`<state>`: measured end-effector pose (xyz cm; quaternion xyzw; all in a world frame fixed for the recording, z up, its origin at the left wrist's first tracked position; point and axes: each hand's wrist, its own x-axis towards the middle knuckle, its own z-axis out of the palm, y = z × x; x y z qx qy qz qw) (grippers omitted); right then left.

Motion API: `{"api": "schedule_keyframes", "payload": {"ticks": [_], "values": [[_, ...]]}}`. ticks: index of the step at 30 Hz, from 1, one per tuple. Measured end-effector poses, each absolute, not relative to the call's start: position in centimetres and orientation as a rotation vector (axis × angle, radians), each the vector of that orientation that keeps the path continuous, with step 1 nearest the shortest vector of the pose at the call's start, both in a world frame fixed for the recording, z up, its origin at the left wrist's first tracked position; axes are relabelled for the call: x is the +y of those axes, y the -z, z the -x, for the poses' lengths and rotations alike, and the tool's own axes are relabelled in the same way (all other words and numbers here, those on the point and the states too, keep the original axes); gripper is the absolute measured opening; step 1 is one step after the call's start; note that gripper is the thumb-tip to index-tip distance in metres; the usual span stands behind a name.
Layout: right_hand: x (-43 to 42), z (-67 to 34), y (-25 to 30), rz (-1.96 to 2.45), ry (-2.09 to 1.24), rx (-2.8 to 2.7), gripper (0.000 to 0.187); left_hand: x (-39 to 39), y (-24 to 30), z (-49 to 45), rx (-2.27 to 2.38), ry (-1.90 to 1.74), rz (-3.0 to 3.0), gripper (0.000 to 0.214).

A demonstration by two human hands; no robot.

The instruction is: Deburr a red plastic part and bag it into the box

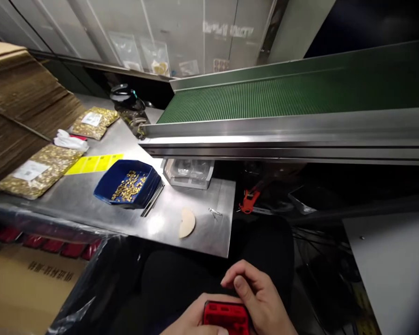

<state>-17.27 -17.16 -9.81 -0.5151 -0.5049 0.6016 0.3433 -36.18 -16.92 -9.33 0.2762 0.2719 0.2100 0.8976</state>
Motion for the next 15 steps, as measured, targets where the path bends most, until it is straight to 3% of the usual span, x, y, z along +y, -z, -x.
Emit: {"api": "schedule_keyframes", "payload": {"ticks": [9, 15], "values": [[-18.1, 18.5, 11.0, 1.269, -1.637, -1.247, 0.047, -18.2, 11.2, 36.7, 0.552, -0.429, -0.583, 0.054], [-19.5, 18.9, 12.1, 1.415, -1.311, -1.223, 0.046, -17.8, 10.9, 36.5, 0.532, -0.423, -0.558, 0.059]]}}
